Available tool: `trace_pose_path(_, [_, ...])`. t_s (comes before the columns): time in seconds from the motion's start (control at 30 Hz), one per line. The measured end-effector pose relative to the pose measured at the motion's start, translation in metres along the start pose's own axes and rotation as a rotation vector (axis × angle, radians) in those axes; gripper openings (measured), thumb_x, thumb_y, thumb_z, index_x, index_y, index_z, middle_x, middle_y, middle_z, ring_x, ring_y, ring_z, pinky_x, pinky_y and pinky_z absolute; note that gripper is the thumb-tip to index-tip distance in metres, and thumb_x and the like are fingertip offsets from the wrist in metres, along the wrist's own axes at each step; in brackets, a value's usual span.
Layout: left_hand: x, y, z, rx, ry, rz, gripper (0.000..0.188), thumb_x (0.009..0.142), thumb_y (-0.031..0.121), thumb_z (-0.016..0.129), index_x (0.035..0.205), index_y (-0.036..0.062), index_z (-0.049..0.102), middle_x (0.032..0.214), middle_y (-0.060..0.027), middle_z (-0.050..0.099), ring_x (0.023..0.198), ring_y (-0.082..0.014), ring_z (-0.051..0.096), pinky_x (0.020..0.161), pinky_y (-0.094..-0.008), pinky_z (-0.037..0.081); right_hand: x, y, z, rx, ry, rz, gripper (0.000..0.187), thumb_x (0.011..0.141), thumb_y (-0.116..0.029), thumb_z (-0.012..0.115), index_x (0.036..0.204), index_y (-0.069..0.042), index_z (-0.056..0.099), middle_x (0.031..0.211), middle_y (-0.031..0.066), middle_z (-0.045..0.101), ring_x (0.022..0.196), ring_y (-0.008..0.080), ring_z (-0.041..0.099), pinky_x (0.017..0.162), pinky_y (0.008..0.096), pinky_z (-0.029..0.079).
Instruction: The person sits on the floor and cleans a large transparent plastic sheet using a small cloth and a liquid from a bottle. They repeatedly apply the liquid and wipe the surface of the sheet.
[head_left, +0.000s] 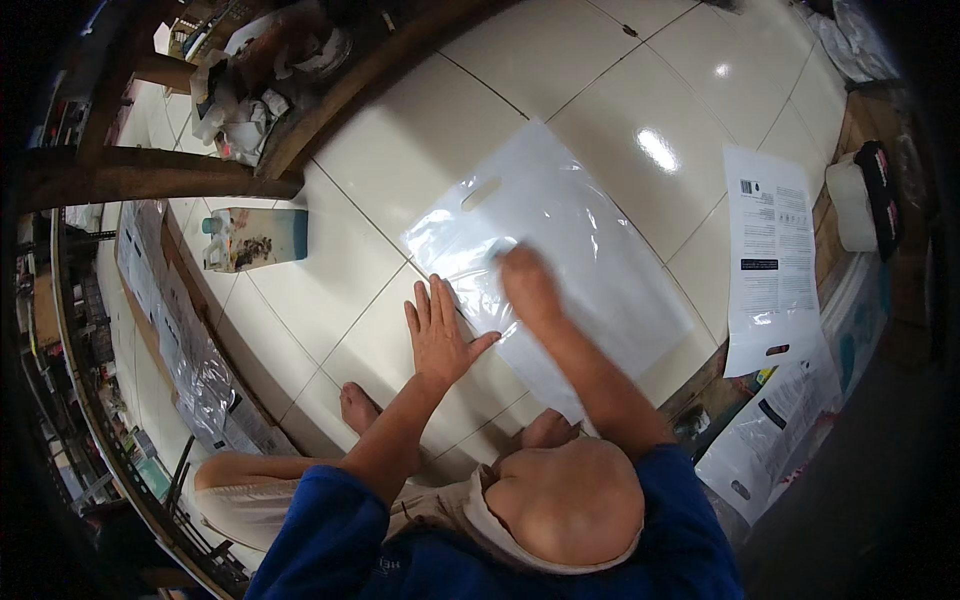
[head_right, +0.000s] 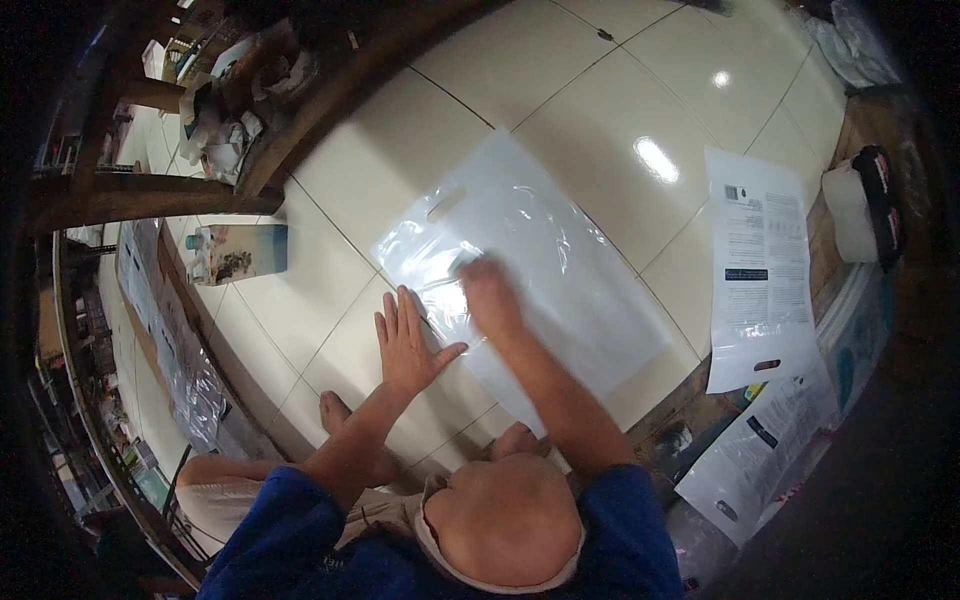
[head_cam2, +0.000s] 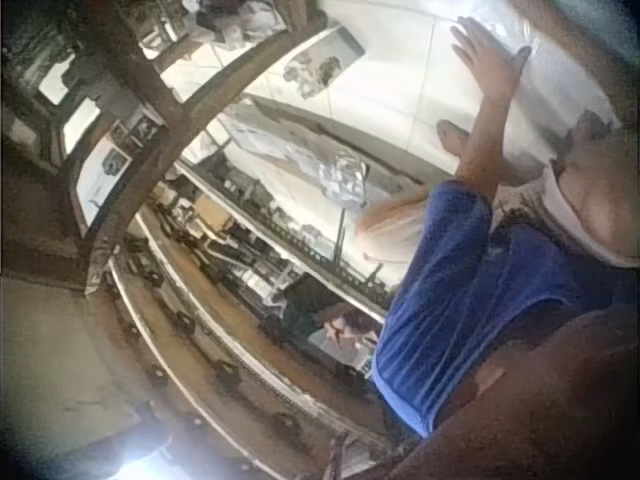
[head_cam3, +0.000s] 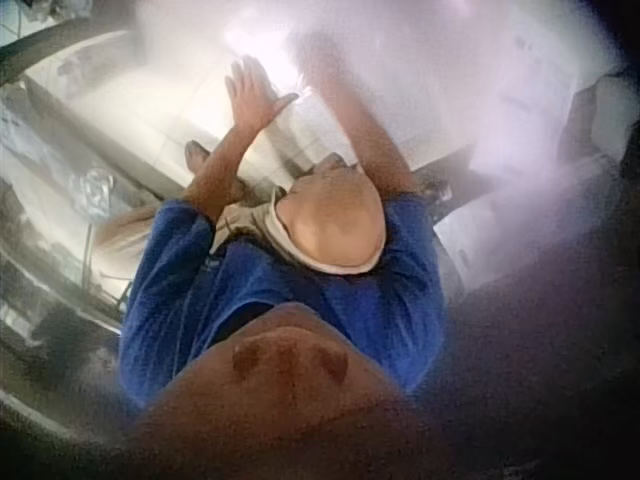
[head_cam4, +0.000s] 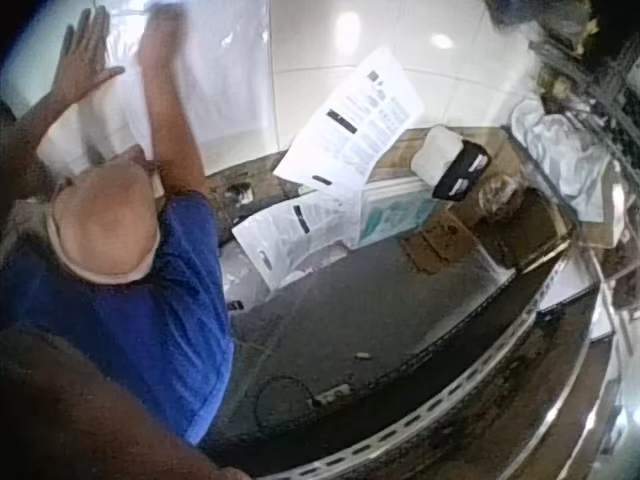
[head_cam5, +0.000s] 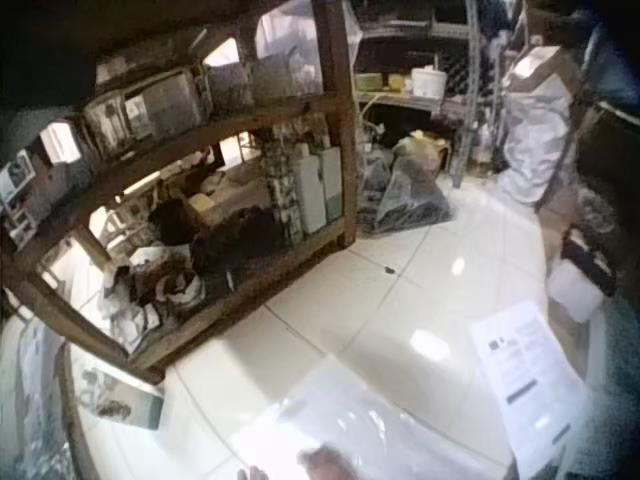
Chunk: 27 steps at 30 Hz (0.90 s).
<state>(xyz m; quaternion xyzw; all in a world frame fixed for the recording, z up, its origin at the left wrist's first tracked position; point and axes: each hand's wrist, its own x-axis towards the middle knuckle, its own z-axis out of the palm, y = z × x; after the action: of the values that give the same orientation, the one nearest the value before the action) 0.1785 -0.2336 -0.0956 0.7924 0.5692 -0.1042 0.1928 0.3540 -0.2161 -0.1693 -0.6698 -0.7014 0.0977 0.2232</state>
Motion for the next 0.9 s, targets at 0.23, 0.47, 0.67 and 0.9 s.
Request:
trace_pose_path(0.23, [0.0, 0.002, -0.006, 0.037, -0.037, -0.01, 0.124, 0.075, 0.074, 0.063, 0.151, -0.0083, 0.009, 0.16, -0.0252, 0.01, 0.148, -0.0434, 0.005, 0.119, -0.0575, 0.008, 0.081, 0.111, -0.084, 0.107, 0.111, 0.36, 0.015, 0.084, -0.005, 0.057, 0.097, -0.002, 0.064, 0.089, 0.0221, 0.059, 0.087, 0.0399, 0.058, 0.079, 0.0489, 0.048])
trace_pose_path(0.47, [-0.003, -0.008, -0.002, 0.087, -0.013, 0.033, 0.124, 0.075, 0.075, 0.062, 0.15, -0.0098, 0.013, 0.158, -0.0275, 0.013, 0.147, -0.0461, 0.008, 0.117, -0.0602, 0.013, -0.033, -0.05, -0.03, 0.3, -0.232, -0.015, 0.018, 0.084, -0.006, 0.056, 0.099, -0.002, 0.066, 0.094, 0.0169, 0.062, 0.092, 0.0334, 0.06, 0.084, 0.0438, 0.05])
trace_pose_path(0.67, [-0.002, -0.004, -0.002, 0.076, 0.002, 0.064, 0.124, 0.073, 0.074, 0.064, 0.149, -0.0116, 0.015, 0.158, -0.0296, 0.013, 0.147, -0.0471, 0.009, 0.116, -0.061, 0.015, 0.0, 0.05, -0.038, -0.275, -0.263, 0.168, 0.018, 0.089, -0.006, 0.049, 0.101, -0.002, 0.063, 0.101, 0.0133, 0.064, 0.102, 0.0275, 0.06, 0.094, 0.0406, 0.048])
trace_pose_path(0.9, [-0.001, -0.008, -0.006, 0.064, -0.002, 0.097, 0.125, 0.071, 0.073, 0.067, 0.149, -0.0114, 0.017, 0.157, -0.0299, 0.013, 0.147, -0.0471, 0.009, 0.116, -0.0611, 0.016, 0.029, 0.099, -0.088, 0.195, 0.052, 0.247, 0.015, 0.081, -0.004, 0.063, 0.096, -0.001, 0.064, 0.097, 0.0208, 0.062, 0.098, 0.0374, 0.059, 0.087, 0.0463, 0.048])
